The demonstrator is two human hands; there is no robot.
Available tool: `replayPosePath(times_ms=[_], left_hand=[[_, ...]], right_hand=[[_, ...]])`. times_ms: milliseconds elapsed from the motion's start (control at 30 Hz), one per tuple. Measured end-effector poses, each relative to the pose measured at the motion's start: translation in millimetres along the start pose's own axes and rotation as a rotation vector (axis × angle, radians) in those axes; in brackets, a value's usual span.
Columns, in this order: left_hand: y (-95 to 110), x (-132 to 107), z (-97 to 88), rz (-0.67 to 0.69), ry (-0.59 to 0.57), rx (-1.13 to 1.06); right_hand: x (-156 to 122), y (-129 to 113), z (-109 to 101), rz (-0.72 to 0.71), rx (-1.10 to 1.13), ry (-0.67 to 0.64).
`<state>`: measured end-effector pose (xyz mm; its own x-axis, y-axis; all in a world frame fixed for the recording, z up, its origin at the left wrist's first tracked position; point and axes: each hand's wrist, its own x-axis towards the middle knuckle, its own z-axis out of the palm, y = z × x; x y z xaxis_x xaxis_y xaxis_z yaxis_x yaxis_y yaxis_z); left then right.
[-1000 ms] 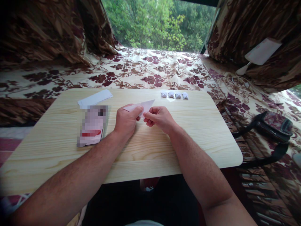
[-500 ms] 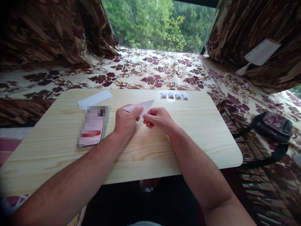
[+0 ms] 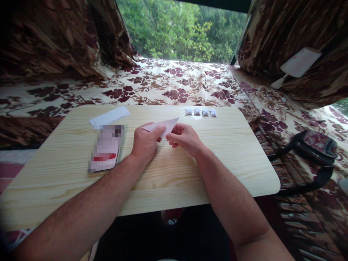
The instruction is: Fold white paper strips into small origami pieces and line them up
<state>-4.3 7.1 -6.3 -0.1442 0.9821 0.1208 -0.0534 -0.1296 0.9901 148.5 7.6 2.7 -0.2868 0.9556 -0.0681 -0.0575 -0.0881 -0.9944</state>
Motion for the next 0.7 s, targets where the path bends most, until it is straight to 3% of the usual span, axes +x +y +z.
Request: replayPosePath(times_ms=[200, 700], left_hand=[[10, -5, -0.3, -0.019, -0.158, 0.109], [13, -8, 0.2, -0.018, -0.202, 0.140]], right_hand=[[2, -4, -11, -0.103, 0.050, 0.201], [1, -5, -11, -0.176, -0.064, 0.204]])
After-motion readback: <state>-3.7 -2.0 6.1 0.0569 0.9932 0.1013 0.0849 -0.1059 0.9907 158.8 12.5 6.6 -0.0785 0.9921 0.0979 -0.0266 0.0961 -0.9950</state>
